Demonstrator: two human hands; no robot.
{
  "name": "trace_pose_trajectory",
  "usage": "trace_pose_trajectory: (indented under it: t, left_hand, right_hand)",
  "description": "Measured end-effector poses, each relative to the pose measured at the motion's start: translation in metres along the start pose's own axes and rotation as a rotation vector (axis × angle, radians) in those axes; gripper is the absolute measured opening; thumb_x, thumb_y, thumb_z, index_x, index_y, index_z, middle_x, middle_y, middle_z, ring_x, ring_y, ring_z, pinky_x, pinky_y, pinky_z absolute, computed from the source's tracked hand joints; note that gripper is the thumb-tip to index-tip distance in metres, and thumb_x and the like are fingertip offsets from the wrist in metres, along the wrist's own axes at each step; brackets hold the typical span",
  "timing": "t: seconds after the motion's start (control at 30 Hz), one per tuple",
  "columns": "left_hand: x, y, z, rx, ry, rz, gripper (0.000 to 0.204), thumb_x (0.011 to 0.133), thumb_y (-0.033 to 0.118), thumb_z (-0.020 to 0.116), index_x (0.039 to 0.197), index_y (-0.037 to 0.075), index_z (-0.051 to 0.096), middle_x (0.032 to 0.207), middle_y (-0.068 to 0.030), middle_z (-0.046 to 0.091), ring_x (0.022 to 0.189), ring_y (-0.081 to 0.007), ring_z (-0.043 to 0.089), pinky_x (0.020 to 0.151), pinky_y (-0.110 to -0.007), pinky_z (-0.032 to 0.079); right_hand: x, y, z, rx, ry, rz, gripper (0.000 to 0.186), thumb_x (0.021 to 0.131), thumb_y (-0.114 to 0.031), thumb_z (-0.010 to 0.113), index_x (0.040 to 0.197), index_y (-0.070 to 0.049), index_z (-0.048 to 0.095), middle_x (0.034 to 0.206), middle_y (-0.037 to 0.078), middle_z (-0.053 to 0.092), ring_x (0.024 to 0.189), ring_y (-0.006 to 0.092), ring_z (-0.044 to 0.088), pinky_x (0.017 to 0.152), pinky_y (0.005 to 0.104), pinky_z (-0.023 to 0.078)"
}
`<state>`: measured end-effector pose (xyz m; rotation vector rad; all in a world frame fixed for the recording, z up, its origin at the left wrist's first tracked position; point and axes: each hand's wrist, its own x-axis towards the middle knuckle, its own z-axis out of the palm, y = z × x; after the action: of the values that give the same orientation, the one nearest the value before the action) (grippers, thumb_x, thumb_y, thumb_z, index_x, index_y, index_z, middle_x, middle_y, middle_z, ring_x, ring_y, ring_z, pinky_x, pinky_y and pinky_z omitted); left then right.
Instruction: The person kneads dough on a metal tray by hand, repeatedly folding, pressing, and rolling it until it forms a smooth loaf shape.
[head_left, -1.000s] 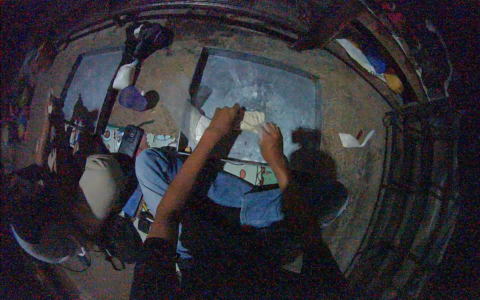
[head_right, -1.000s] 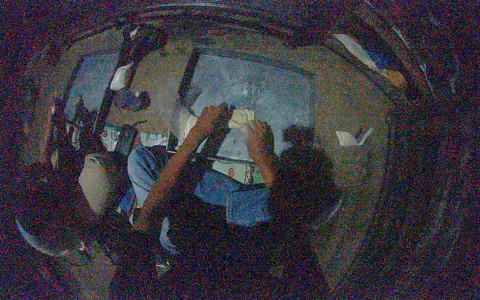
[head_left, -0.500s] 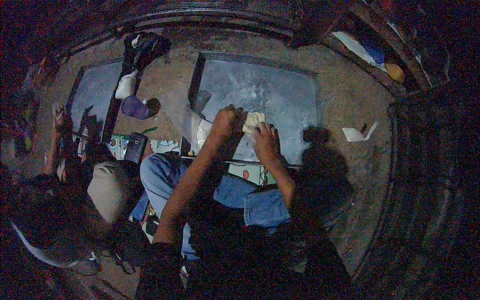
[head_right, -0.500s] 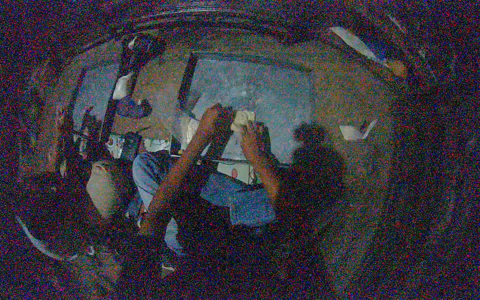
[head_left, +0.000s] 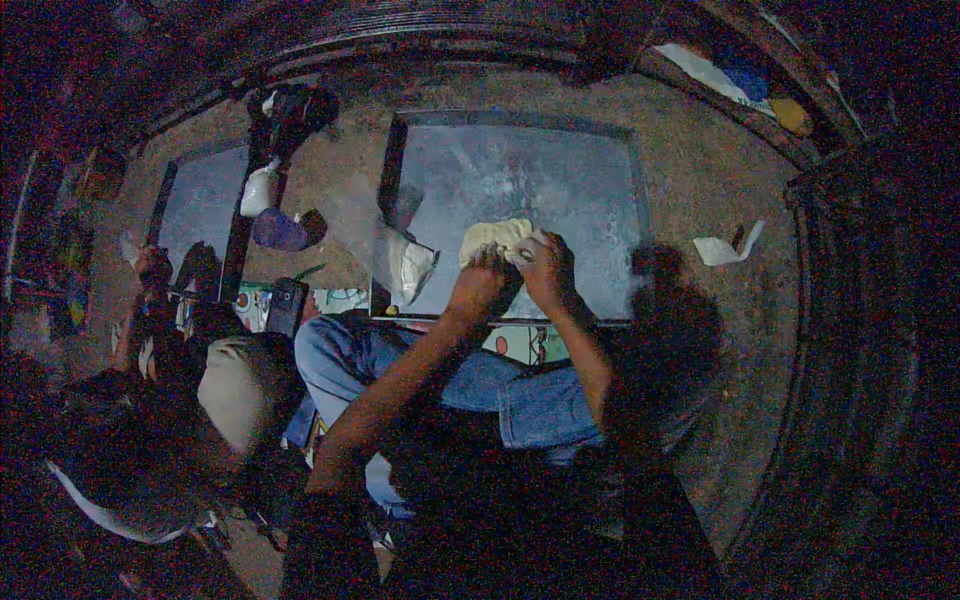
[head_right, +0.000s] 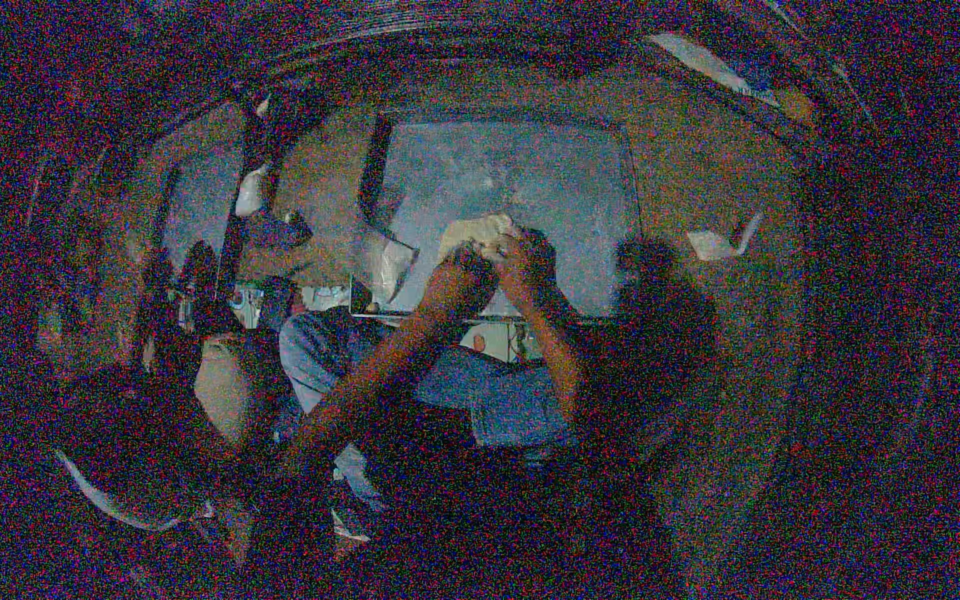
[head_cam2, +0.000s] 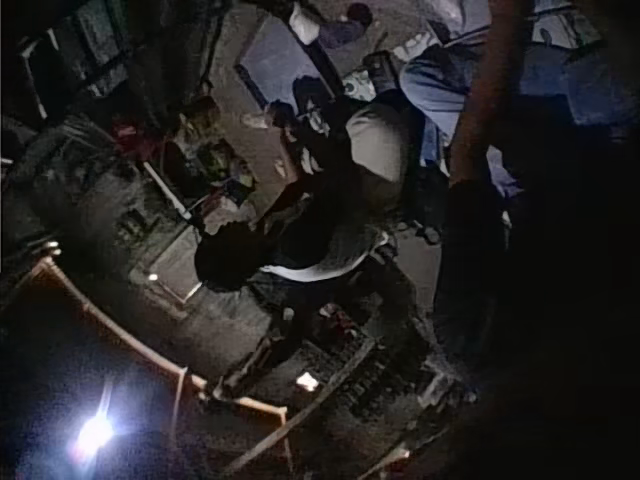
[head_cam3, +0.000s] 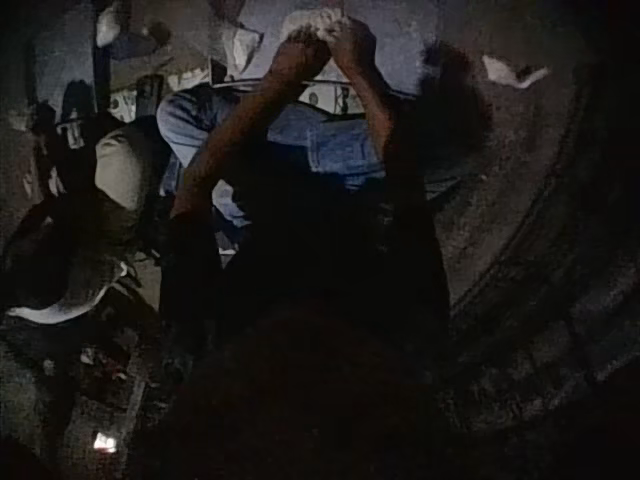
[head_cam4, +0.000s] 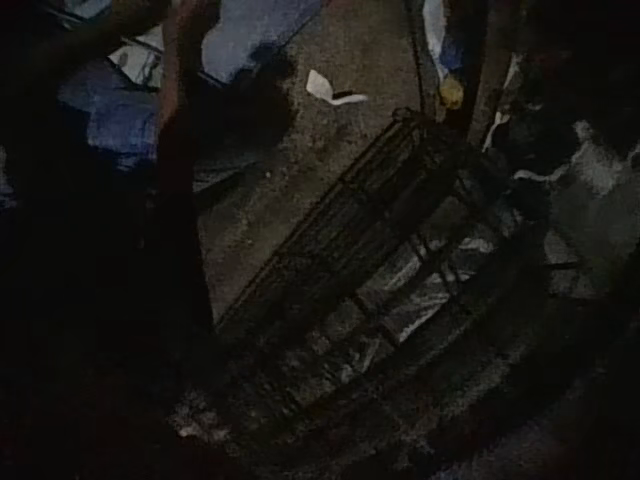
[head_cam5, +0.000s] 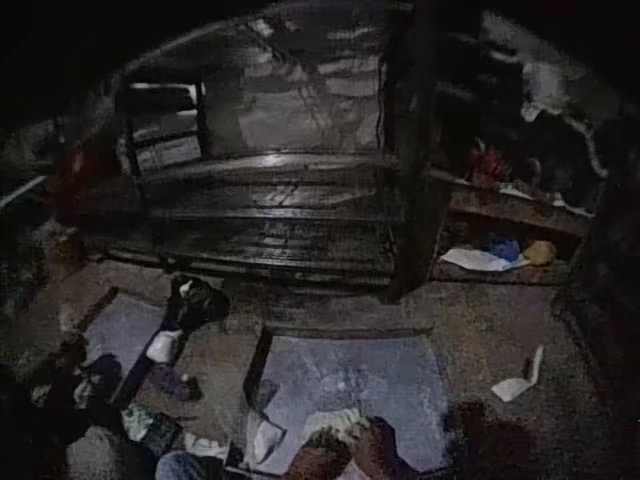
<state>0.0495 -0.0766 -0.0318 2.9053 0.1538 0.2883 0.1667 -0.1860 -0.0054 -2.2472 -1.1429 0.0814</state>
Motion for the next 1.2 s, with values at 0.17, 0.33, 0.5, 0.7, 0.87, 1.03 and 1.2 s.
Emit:
trace_pose_trajectory:
  t: [0.17,0.33,0.5,0.7,0.87,1.03,1.2]
  left_hand:
    - [-0.001,0.001,0.004,0.164,0.065,-0.018,0.029,0.082,0.015,0.058,0.103,-0.005,0.063,0.115,-0.0317,0.060,0.107,-0.0449,0.059,0.088,-0.048,0.053]
    - [0.028,0.013,-0.036,0.101,-0.215,0.079,0.022,0.081,0.013,0.058,0.093,-0.003,0.066,0.097,-0.0248,0.065,0.083,-0.0382,0.067,0.068,-0.047,0.056]
    - [0.028,0.002,-0.052,-0.089,-0.195,-0.060,0.012,0.080,0.015,0.061,0.080,0.005,0.067,0.077,-0.0176,0.068,0.071,-0.0359,0.068,0.064,-0.046,0.055]
    - [0.028,-0.050,-0.029,-0.137,-0.138,-0.010,0.019,0.083,0.026,0.064,0.090,0.008,0.066,0.077,-0.0174,0.068,0.071,-0.0356,0.068,0.061,-0.045,0.054]
    - [0.027,-0.030,-0.010,-0.171,-0.096,-0.082,0.021,0.088,0.026,0.057,0.099,0.009,0.063,0.071,-0.0150,0.067,0.064,-0.0341,0.067,0.057,-0.046,0.054]
    - [0.029,-0.031,0.014,0.138,-0.007,-0.123,0.025,0.090,0.030,0.055,0.101,0.010,0.064,0.075,-0.0111,0.069,0.062,-0.0312,0.067,0.055,-0.043,0.053]
    - [0.036,-0.029,-0.018,0.028,-0.107,-0.129,0.024,0.084,0.026,0.061,0.100,0.009,0.063,0.074,-0.0158,0.065,0.065,-0.0342,0.066,0.054,-0.043,0.052]
  right_hand:
    - [-0.013,0.002,0.008,-0.165,-0.006,-0.263,0.018,0.078,-0.007,0.060,0.093,-0.005,0.069,0.096,0.010,0.065,0.095,0.0292,0.061,0.081,0.0389,0.051]
    - [-0.026,0.041,0.023,-0.308,-0.225,-0.071,0.021,0.082,-0.008,0.055,0.097,-0.002,0.068,0.110,0.013,0.065,0.109,0.0302,0.058,0.095,0.0399,0.047]
    - [-0.031,0.024,0.041,-0.432,-0.028,-0.165,0.024,0.082,-0.012,0.056,0.096,0.002,0.069,0.126,0.015,0.055,0.124,0.0307,0.046,0.103,0.0511,0.037]
    - [-0.020,0.035,0.039,-0.443,-0.132,-0.110,0.026,0.080,-0.018,0.058,0.094,0.001,0.070,0.129,0.017,0.053,0.124,0.0328,0.044,0.102,0.0496,0.035]
    - [-0.019,0.017,0.005,-0.521,-0.160,-0.164,0.025,0.079,-0.017,0.059,0.094,-0.001,0.070,0.129,0.016,0.053,0.118,0.0311,0.046,0.097,0.0465,0.037]
    - [-0.006,0.004,-0.004,-0.383,-0.082,-0.148,0.026,0.078,-0.014,0.061,0.100,-0.002,0.068,0.127,0.014,0.055,0.118,0.0306,0.046,0.096,0.0457,0.038]
    - [0.001,0.022,0.018,-0.213,-0.153,-0.118,0.027,0.083,-0.010,0.056,0.107,-0.003,0.066,0.118,0.016,0.061,0.115,0.0304,0.054,0.098,0.0452,0.041]
